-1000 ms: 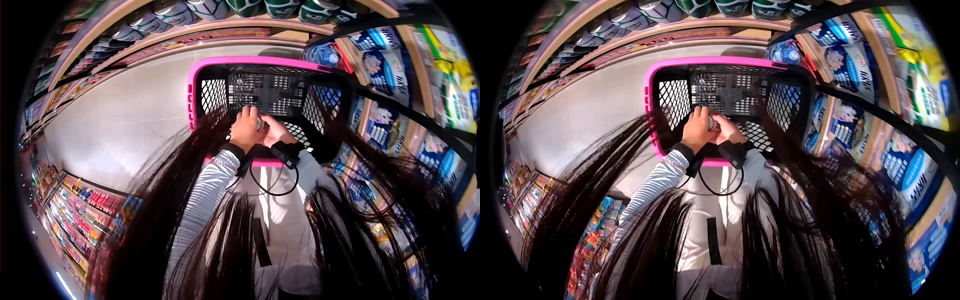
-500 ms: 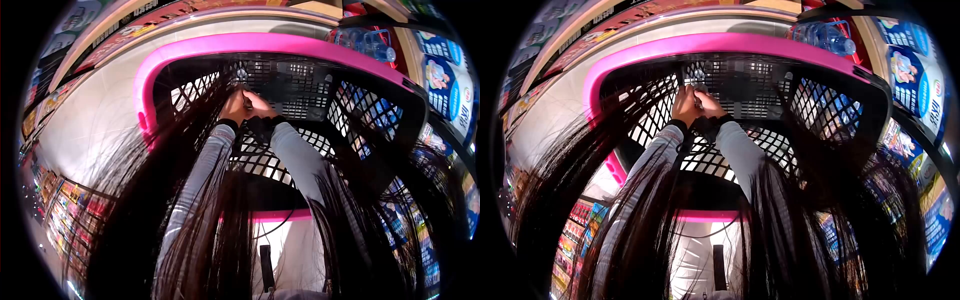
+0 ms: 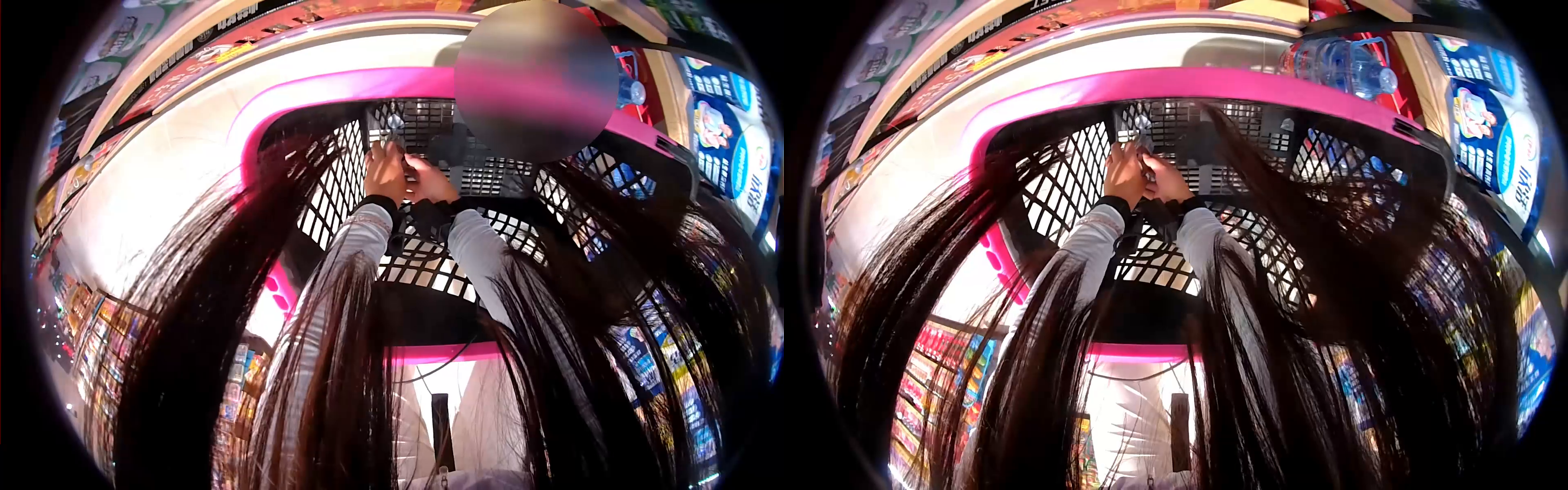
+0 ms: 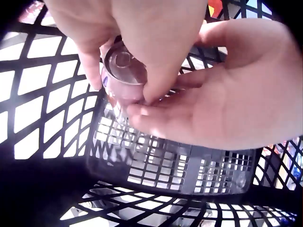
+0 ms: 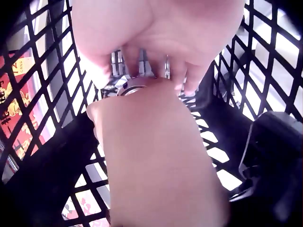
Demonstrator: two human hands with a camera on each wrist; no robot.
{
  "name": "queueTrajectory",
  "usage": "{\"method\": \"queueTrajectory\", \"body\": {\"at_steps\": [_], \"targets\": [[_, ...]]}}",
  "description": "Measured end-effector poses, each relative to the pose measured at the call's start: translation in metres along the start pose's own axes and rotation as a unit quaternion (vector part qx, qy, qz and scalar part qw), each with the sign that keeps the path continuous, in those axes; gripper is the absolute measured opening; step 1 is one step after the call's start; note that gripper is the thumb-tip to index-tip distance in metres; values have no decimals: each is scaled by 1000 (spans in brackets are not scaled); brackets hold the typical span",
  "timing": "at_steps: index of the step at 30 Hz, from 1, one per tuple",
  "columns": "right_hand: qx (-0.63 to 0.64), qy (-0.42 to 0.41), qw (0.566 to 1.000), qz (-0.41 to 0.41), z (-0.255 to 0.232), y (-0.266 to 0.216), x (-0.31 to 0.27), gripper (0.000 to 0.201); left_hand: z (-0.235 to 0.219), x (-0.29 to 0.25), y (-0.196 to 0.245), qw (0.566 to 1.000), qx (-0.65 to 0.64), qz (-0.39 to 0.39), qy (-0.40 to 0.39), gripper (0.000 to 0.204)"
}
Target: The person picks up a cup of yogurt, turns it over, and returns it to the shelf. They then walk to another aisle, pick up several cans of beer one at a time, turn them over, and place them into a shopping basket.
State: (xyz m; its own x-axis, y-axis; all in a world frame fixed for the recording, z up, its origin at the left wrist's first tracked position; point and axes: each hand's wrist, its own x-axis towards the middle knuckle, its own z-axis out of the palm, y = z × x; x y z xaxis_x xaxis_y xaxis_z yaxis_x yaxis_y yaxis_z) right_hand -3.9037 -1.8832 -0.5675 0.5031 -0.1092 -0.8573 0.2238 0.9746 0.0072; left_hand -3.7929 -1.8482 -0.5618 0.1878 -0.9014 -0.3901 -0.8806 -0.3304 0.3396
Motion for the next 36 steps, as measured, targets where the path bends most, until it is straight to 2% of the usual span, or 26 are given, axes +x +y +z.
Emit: {"method": "queueTrajectory", "body": {"at_steps": [1, 2, 4, 5, 6, 8, 9, 10, 12, 14, 15, 16, 18, 20, 21, 22, 23, 24, 26, 27, 28, 29, 30, 32, 33, 36], "targets": [[-40, -31, 999, 16, 1, -5, -7, 32, -32, -3, 17, 998, -52, -18, -19, 24], [-45, -10, 999, 15, 2, -6, -14, 35, -7, 0, 3, 998, -29, -32, -39, 25], [-56, 34, 998, 14, 13, -10, -40, 43, -25, -2, 18, 986, -95, -135, -29, 28], [-67, 14, 997, 25, 13, -13, -46, 49, -13, -1, 8, 992, -54, -102, -47, 33], [-70, 4, 997, 18, 12, -18, -56, 48, -45, -5, 35, 979, -85, -178, -54, 35], [-74, -18, 997, 7, 7, -22, -80, 46, -63, -12, 48, 983, -80, -160, -36, 44], [-44, -28, 998, -36, 5, -22, -96, 41, -78, -18, 54, 985, -86, -132, -72, 52], [-38, -13, 999, -36, 3, -24, -105, 38, -94, -21, 67, 975, -109, -163, -104, 68], [1, -116, 993, -39, -19, -26, -124, 40, -99, -37, 75, 993, -63, -85, -52, 67], [-37, 17, 997, -64, 13, -41, -189, 44, -134, -56, 94, 983, -131, -77, -103, 65], [-49, 16, 996, -70, 15, -46, -212, 44, -151, -69, 103, 976, -166, -69, -119, 64], [-62, 15, 995, -77, 14, -50, -232, 44, -164, -83, 109, 981, -165, -38, -91, 63], [-65, -53, 989, -121, 19, -64, -280, 44, -190, -109, 122, 992, -121, 33, -12, 60], [-99, -11, 989, -113, 47, -92, -333, 44, -194, -123, 103, 980, -148, 134, 16, 53], [-108, -70, 976, -177, 48, -98, -351, 43, -219, -135, 124, 983, -130, 117, 55, 49], [-163, -68, 956, -234, 76, -111, -386, 40, -250, -146, 149, 984, -113, 98, 93, 46], [-215, -59, 930, -290, 106, -124, -422, 38, -277, -153, 161, 984, -133, 100, 69, 45], [-269, 2, 918, -292, 130, -140, -442, 38, -291, -161, 172, 981, -149, 96, 79, 44], [-216, -86, 887, -400, 154, -160, -460, 29, -310, -178, 190, 975, -180, 85, 94, 43], [-268, -72, 865, -418, 180, -177, -472, 25, -325, -188, 203, 945, -290, 104, 113, 42], [-319, -70, 794, -512, 213, -186, -499, 27, -331, -193, 210, 953, -259, 101, 118, 42], [-333, -69, 754, -562, 233, -201, -503, 28, -334, -199, 217, 961, -229, 97, 123, 41], [-405, -39, 649, -643, 263, -211, -534, 28, -339, -206, 222, 968, -198, 92, 127, 41], [-486, 20, 489, -724, 304, -235, -568, 38, -365, -227, 239, 964, -222, 87, 116, 40], [-522, 61, 407, -747, 319, -247, -577, 42, -375, -233, 249, 962, -237, 71, 119, 40], [-606, 161, 299, -719, 353, -274, -596, 45, -398, -258, 263, 959, -260, 31, 104, 39]]}}
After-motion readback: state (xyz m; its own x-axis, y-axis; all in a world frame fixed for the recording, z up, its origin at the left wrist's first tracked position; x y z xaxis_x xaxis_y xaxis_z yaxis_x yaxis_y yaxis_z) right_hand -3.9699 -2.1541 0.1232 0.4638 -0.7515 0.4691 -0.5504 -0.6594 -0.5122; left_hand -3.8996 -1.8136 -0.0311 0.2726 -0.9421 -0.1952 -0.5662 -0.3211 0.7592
